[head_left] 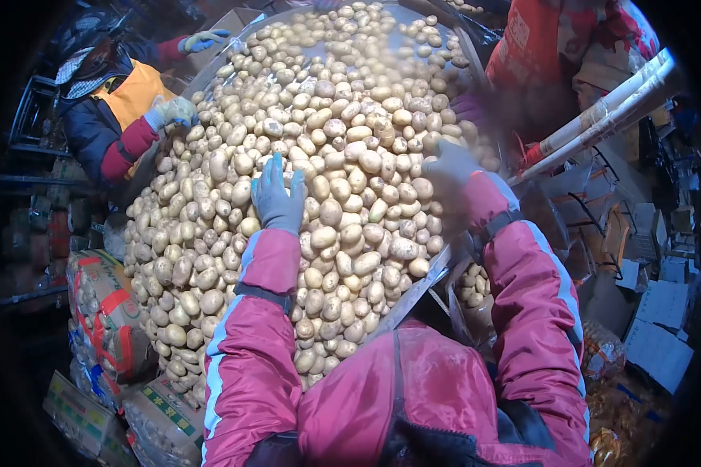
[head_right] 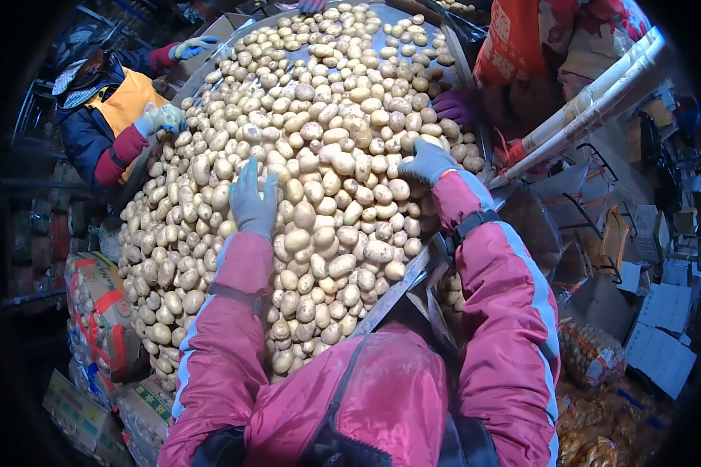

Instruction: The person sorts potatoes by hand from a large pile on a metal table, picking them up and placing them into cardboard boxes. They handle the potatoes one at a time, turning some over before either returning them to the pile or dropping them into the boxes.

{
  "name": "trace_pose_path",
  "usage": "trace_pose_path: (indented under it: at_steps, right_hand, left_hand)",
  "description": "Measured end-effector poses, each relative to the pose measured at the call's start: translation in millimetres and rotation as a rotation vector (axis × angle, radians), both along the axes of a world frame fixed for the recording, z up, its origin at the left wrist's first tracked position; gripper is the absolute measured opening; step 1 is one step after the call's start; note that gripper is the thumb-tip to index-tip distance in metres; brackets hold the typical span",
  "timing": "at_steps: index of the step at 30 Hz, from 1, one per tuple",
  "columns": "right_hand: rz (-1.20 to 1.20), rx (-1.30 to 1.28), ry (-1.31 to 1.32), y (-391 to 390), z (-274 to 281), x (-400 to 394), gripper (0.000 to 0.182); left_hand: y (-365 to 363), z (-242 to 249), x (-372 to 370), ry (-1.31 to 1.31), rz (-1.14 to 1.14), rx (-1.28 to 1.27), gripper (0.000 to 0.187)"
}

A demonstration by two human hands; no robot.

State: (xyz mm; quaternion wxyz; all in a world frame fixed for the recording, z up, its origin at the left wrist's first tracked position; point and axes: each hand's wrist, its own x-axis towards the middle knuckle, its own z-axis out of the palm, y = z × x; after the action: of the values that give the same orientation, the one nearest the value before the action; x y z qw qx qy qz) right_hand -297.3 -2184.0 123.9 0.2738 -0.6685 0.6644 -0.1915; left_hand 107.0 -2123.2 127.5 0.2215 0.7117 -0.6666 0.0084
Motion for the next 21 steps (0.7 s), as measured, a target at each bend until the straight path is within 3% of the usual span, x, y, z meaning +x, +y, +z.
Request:
trace_pose_path:
  at_steps: [1,4,5,8,9,10,12,13,16,19,21]
  right_hand:
    - [0.287,0.115,0.135,-30,-91,-37,0.054]
    - [0.363,0.074,-0.012,10,-12,-21,0.057]
    - [0.036,0.380,-0.321,13,20,-9,0.044]
    - [0.291,-0.206,-0.311,-27,-130,-87,0.031]
    - [0.092,0.012,-0.545,-26,-95,-82,0.036]
    - [0.090,0.014,-0.544,-18,-64,-67,0.036]
    - [0.065,-0.165,0.036,-5,-3,-27,0.042]
    - [-0.132,0.091,0.143,-8,43,5,0.045]
    - [0.177,0.006,0.303,-10,26,21,0.042]
    - [0.104,0.201,0.279,-14,26,28,0.040]
    - [0.118,0.134,0.297,-22,-2,19,0.037]
  left_hand:
    - [-1,0,0,-0.011,-0.007,-0.009,0.071]
    - [1,1,-1,0.011,-0.028,-0.008,0.072]
    - [1,2,0,0.032,-0.045,0.004,0.072]
    - [3,2,-1,0.004,-0.042,-0.015,0.073]
    - [3,1,-2,0.010,-0.039,-0.016,0.074]
    - [4,2,-2,0.011,-0.041,-0.013,0.074]
    - [2,3,-2,-0.018,-0.046,-0.010,0.075]
    - [2,2,-2,-0.018,-0.045,-0.009,0.075]
    - [4,2,-2,-0.031,-0.044,-0.011,0.075]
    - [7,7,-4,-0.005,-0.052,-0.013,0.075]
    - [5,12,-8,-0.074,-0.025,-0.037,0.069]
